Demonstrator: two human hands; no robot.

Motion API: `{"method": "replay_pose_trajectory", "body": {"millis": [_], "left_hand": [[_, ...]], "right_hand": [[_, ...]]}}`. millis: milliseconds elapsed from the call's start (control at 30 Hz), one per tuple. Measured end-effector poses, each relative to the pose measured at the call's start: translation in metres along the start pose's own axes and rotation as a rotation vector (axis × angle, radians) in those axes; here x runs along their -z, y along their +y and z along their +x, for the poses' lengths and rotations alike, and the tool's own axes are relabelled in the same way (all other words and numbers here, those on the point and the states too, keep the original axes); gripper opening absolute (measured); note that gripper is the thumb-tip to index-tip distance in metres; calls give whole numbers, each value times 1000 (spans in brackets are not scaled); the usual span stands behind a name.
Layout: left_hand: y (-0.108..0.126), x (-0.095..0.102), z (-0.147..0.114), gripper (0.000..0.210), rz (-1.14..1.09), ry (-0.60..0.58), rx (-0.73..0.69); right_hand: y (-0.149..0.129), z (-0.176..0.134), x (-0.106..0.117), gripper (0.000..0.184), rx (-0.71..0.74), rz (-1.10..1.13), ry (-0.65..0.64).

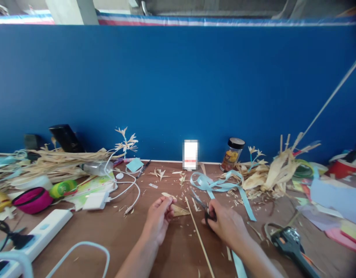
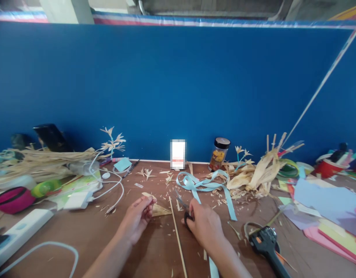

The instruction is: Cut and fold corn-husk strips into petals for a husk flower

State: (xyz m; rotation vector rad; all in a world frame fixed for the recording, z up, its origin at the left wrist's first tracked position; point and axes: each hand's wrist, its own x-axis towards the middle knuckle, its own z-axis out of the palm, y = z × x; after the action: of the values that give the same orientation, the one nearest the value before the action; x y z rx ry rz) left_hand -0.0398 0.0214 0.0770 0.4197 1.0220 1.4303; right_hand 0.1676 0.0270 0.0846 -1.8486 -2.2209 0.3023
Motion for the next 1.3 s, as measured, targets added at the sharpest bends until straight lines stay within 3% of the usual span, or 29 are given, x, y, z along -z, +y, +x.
{"method": "replay_pose_trajectory", "body": {"millis": [267, 433, 567, 667, 967, 1133, 1300], "left_hand": [[20, -14, -16, 17, -112, 177, -280], [33, -26, -43, 18, -117, 112, -330], [35, -19, -57, 19, -94, 121, -367], [32, -8, -61, 21, -52, 123, -372], [31, 22, -58, 22, 110, 152, -384], [23, 27, -48, 24, 291, 87, -293], [18, 26, -35, 23, 354, 69, -298]], "right_hand": [[-15, -4, 13, 25, 114, 84, -43], [-56, -34, 19, 17, 307, -40, -153], [-79, -45, 21, 18, 332, -180, -258], [-70, -32, 23, 28, 234, -241, -230], [6, 26, 36, 29, 59, -306, -153], [5, 33, 39, 22, 102, -294, -153], [-8, 30, 28, 30, 95, -293, -78]]}}
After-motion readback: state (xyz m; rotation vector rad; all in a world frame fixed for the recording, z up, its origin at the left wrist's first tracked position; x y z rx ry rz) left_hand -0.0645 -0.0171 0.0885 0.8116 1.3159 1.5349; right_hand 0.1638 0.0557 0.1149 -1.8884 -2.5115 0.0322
